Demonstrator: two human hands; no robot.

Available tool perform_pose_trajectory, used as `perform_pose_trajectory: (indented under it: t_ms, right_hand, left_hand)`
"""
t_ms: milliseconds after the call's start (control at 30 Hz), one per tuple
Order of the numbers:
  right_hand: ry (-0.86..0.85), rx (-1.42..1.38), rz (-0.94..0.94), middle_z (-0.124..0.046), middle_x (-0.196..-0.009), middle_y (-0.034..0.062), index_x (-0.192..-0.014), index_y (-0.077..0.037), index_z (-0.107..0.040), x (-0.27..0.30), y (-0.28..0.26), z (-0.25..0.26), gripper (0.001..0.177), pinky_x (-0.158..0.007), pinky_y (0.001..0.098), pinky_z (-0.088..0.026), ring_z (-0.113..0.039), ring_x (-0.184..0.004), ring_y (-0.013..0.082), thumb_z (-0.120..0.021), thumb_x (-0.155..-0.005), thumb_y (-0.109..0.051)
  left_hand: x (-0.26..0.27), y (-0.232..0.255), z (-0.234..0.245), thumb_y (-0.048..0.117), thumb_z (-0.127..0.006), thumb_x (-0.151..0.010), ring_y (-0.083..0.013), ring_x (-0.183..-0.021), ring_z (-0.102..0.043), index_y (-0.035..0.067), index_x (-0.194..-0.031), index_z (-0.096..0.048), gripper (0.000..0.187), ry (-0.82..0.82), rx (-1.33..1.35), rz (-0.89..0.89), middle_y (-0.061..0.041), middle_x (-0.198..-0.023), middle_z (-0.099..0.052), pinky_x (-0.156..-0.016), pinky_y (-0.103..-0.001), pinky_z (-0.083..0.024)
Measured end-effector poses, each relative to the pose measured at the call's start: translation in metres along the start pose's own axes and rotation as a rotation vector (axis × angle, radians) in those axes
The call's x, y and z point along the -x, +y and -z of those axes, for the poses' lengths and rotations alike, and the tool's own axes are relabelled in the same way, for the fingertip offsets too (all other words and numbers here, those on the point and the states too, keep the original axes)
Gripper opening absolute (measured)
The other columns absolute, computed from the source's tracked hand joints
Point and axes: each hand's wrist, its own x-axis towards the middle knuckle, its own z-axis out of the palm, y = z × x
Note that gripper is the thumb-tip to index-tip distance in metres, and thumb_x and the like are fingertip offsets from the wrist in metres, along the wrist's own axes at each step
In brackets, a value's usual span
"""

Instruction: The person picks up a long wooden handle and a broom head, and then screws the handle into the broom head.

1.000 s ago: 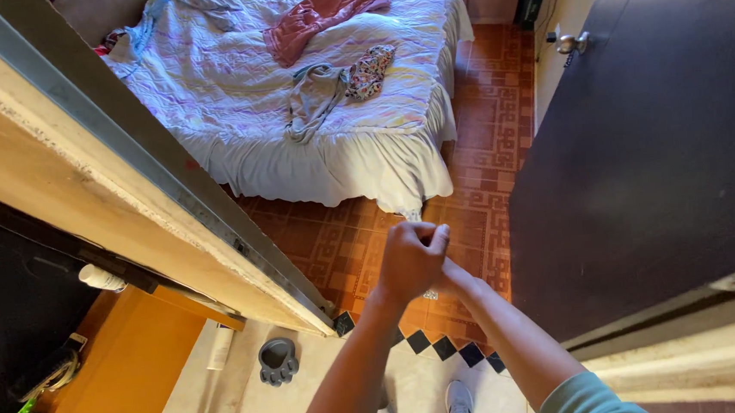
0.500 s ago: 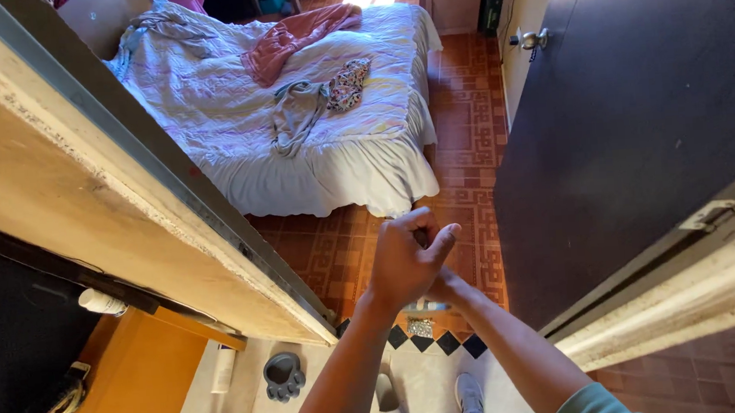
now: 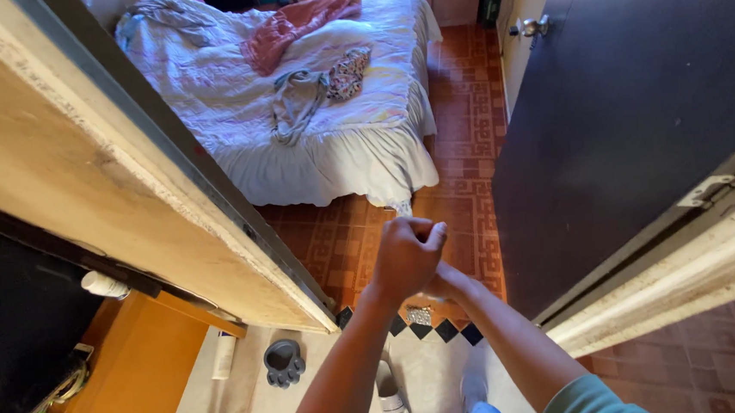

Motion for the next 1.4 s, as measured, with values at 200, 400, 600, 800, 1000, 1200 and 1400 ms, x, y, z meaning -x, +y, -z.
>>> perform_pose_trajectory:
  t_ms: [200, 400, 600, 800, 1000, 1200, 1400]
  right_hand:
    - [-0.074, -0.017, 0.051, -0.072, -0.113, 0.0095, -0.121, -0.011, -0.065, -0.01, -0.023, -0.011, 0.034, -0.088, 0.0341, -0.054, -0.067, -0.107, 0.0197, -0.062, -0.098, -0.034]
    - [-0.07, 0.015, 0.045, -0.073, -0.111, 0.0104, -0.121, -0.01, -0.065, -0.026, -0.022, 0.003, 0.035, -0.087, 0.035, -0.054, -0.068, -0.105, 0.0212, -0.062, -0.097, -0.036]
    - [-0.058, 0.048, 0.024, -0.074, -0.11, 0.0113, -0.121, -0.01, -0.066, -0.039, -0.01, 0.023, 0.036, -0.086, 0.0359, -0.054, -0.069, -0.104, 0.0227, -0.063, -0.097, -0.037]
    - [-0.023, 0.048, 0.038, -0.075, -0.108, 0.0122, -0.12, -0.01, -0.067, -0.041, 0.003, 0.015, 0.037, -0.084, 0.0368, -0.055, -0.07, -0.102, 0.0242, -0.063, -0.096, -0.038]
    - [0.112, 0.091, 0.081, -0.076, -0.107, 0.0131, -0.12, -0.01, -0.067, -0.038, 0.015, -0.002, 0.039, -0.083, 0.0377, -0.055, -0.072, -0.1, 0.0257, -0.064, -0.095, -0.04]
    - [0.398, 0.038, -0.158, -0.078, -0.103, 0.0147, -0.119, -0.011, -0.068, -0.024, 0.007, -0.03, 0.041, -0.082, 0.0396, -0.056, -0.075, -0.097, 0.0287, -0.064, -0.093, -0.042]
    - [0.434, 0.032, -0.063, -0.074, -0.115, 0.0125, -0.134, -0.017, -0.061, -0.026, 0.005, -0.04, 0.047, -0.084, 0.0417, -0.054, -0.07, -0.106, 0.0285, -0.062, -0.09, -0.034]
  left_hand:
    - [-0.009, 0.027, 0.024, 0.021, -0.068, -0.089, -0.0213, -0.042, -0.042, -0.002, -0.065, -0.061, 0.034, 0.036, -0.03, 0.04, -0.014, -0.051, -0.048, -0.048, -0.039, -0.041]
    - [-0.017, 0.053, 0.033, 0.024, -0.067, -0.098, -0.0177, -0.052, -0.03, -0.006, -0.065, -0.054, 0.046, 0.096, -0.063, 0.093, -0.014, -0.056, -0.038, -0.048, -0.041, -0.031]
    - [-0.025, 0.049, 0.016, 0.027, -0.066, -0.093, -0.0182, -0.042, -0.039, -0.001, -0.066, -0.062, 0.039, 0.167, -0.134, 0.151, -0.011, -0.05, -0.049, -0.046, -0.038, -0.036]
    - [-0.045, 0.008, -0.001, 0.024, -0.066, -0.098, -0.0184, -0.05, -0.033, -0.005, -0.067, -0.056, 0.044, 0.203, -0.07, 0.09, -0.013, -0.054, -0.038, -0.048, -0.039, -0.034]
    - [-0.044, 0.003, -0.002, 0.024, -0.064, -0.095, -0.0122, -0.047, -0.038, -0.002, -0.066, -0.058, 0.039, 0.213, 0.044, 0.125, -0.007, -0.049, -0.044, -0.046, -0.037, -0.034]
    - [-0.045, 0.002, 0.0, 0.033, -0.066, -0.099, -0.0117, -0.05, -0.037, 0.001, -0.064, -0.056, 0.048, 0.316, 0.08, 0.182, -0.004, -0.051, -0.042, -0.047, -0.037, -0.03]
    - [-0.005, -0.055, -0.009, 0.046, -0.074, -0.086, -0.012, -0.062, -0.062, 0.009, -0.087, -0.065, 0.038, 0.323, 0.025, 0.294, -0.002, -0.07, -0.065, -0.059, -0.034, -0.049]
